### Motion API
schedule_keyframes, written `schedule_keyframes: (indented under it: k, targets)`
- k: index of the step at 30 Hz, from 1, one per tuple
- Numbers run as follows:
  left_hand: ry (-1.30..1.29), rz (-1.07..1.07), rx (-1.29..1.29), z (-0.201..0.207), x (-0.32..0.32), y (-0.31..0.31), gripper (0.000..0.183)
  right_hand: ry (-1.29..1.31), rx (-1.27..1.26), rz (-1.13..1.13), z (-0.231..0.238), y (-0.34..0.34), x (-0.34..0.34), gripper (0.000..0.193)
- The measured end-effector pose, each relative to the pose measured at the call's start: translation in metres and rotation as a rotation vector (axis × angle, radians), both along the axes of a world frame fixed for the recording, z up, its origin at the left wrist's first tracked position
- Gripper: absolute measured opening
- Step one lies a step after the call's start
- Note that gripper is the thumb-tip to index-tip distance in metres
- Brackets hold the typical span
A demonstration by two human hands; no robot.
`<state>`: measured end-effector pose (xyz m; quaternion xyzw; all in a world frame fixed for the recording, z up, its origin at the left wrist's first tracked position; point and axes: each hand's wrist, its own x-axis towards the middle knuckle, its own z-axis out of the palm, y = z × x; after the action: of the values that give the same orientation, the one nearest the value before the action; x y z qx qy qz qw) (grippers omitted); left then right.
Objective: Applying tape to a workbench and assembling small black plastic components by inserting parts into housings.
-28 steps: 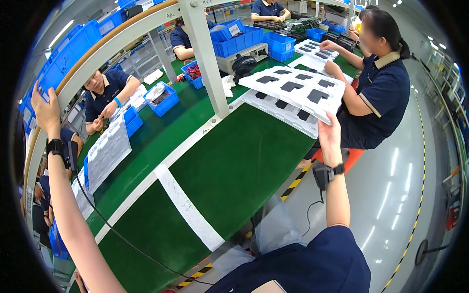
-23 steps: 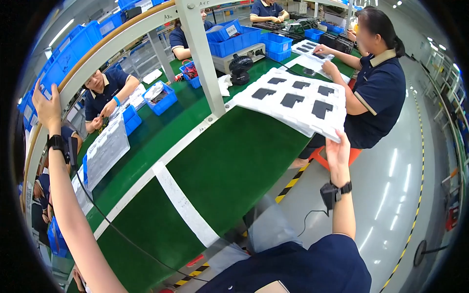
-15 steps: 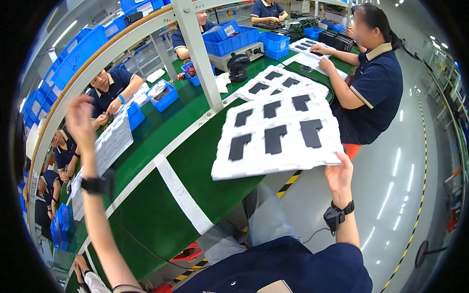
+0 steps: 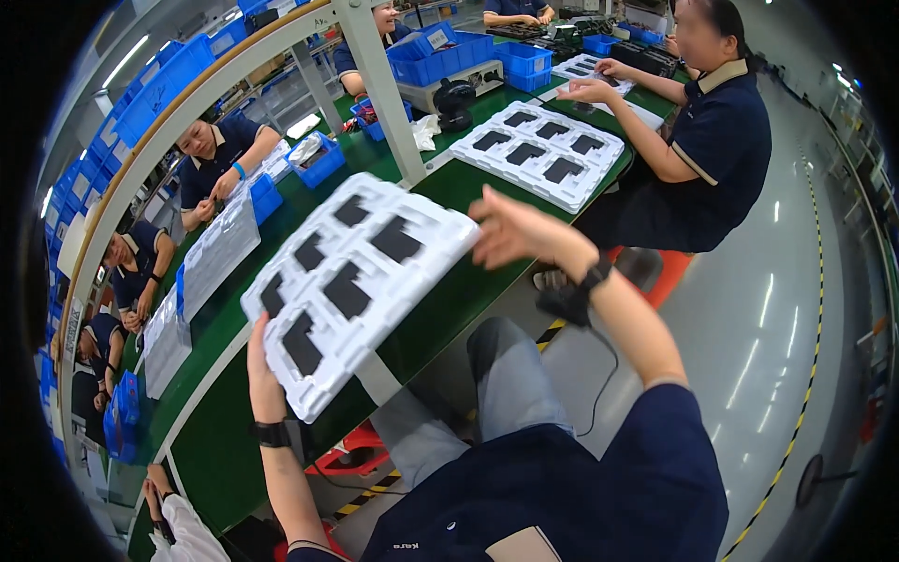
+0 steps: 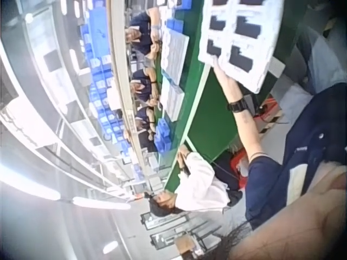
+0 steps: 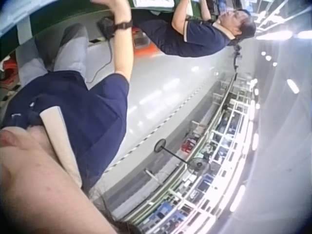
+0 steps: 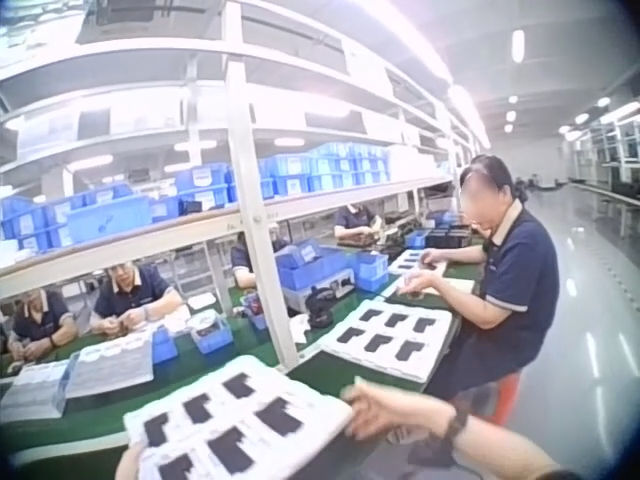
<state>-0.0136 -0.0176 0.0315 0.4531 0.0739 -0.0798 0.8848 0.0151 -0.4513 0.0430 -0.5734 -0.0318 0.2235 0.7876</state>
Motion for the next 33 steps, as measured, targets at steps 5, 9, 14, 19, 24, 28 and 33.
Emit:
schedule_keyframes:
  k: [5,9,14,19,24,28,33]
  targets:
    - [-0.118,0.313,-0.028,-0.017,-0.009,0.063,0.038,-0.129,-0.513,-0.475,0.071,-0.053,0.109,0.069]
    - [-0.08,0.53,-0.015,-0.023,-0.023,0.062,0.039,-0.145,-0.557,-0.543,0.077,-0.061,0.132,0.072]
    - [-0.087,0.636,-0.057,-0.049,-0.029,0.06,0.035,-0.203,-0.681,0.085,0.039,0.021,0.101,0.051]
    - [-0.104,0.65,-0.071,-0.048,-0.032,0.018,0.033,-0.802,-0.876,0.238,-0.014,0.111,0.033,0.058]
    - [-0.088,0.596,-0.2,-0.044,-0.055,-0.03,0.031,-0.519,-0.657,0.276,-0.015,0.164,-0.011,0.063]
    - [0.133,0.246,-0.156,-0.028,-0.074,-0.053,0.033,-0.626,-0.638,0.186,-0.034,0.164,-0.002,0.061]
    - [0.338,-0.374,0.134,-0.016,-0.078,-0.025,0.03,-0.55,-0.628,0.098,-0.043,0.155,0.029,0.056]
